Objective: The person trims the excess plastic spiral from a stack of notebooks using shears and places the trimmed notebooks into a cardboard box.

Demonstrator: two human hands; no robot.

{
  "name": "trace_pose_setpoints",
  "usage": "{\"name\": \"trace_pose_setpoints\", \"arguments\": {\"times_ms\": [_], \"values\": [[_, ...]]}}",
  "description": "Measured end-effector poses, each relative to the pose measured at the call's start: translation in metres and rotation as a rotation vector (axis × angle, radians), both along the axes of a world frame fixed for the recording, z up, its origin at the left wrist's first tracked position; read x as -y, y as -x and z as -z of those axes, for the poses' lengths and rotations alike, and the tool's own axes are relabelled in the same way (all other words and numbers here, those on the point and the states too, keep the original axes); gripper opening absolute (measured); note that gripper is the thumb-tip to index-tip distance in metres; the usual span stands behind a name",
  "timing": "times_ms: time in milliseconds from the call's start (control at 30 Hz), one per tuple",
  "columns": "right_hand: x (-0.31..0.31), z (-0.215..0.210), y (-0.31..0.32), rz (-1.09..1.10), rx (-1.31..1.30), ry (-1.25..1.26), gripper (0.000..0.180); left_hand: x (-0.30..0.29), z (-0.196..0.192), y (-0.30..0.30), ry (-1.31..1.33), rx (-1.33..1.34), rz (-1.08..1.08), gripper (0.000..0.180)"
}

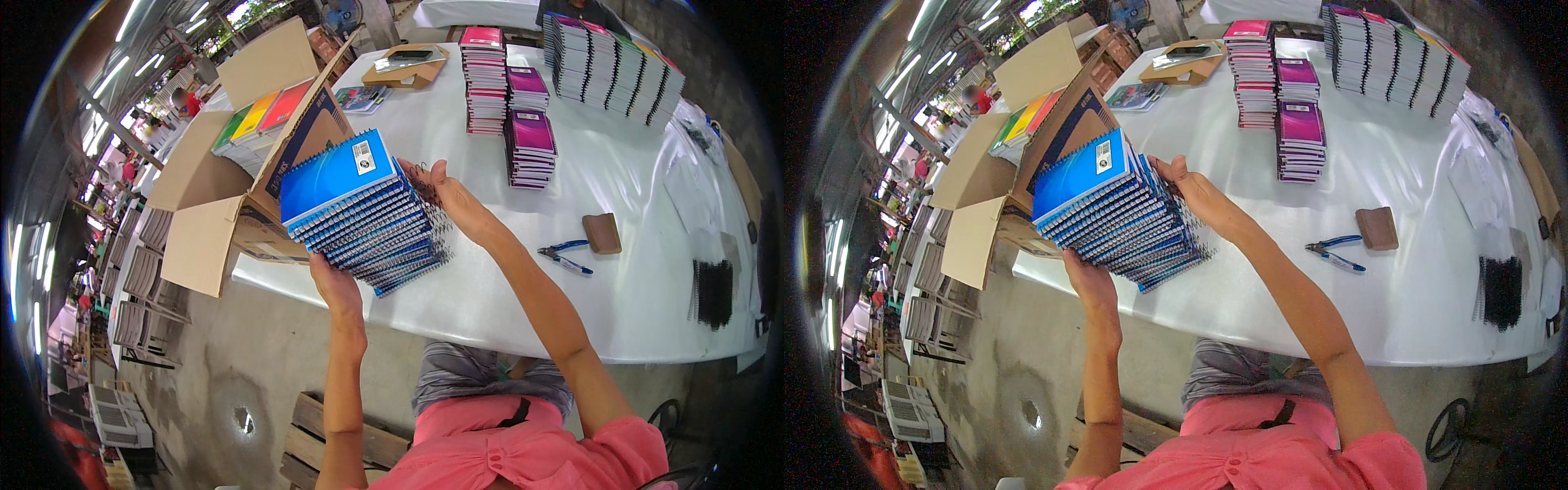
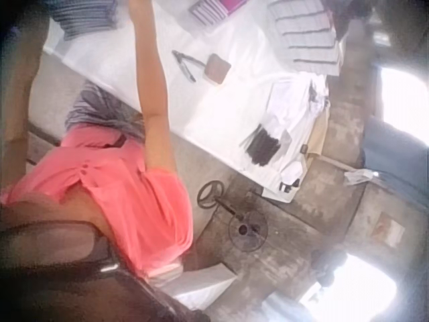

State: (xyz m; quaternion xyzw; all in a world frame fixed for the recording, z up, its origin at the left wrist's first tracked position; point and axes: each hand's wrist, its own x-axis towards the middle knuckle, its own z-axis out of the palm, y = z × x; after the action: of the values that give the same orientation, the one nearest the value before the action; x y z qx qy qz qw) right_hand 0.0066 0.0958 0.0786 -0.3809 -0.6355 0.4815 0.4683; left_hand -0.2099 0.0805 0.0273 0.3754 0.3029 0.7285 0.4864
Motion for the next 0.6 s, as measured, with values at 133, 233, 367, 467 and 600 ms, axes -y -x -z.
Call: {"name": "trace_pose_setpoints", "arguments": {"times_ms": [133,233,367,467,600], "values": [[0.001,0.003,-0.006,0.042,-0.041,-0.061,0.087,0.003,-0.013,0.009,-0.097,-0.093,-0.061,0.053],[0.026,0.004,-0.039,0.365,0.272,-0.269,0.057,0.028,-0.041,0.018,-0.272,-0.463,-0.397,0.056],[0.091,0.052,-0.117,0.576,1.122,-0.073,0.038,0.056,-0.106,0.049,-0.849,-1.063,-0.376,0.051],[0.137,0.105,-0.149,0.617,1.441,-0.012,0.038,0.058,-0.175,0.013,-0.965,-1.589,-0.061,0.062],[0.151,0.116,-0.15,0.619,1.381,-0.075,0.04,0.006,-0.211,-0.042,-1.042,-1.827,0.13,0.075]]}}
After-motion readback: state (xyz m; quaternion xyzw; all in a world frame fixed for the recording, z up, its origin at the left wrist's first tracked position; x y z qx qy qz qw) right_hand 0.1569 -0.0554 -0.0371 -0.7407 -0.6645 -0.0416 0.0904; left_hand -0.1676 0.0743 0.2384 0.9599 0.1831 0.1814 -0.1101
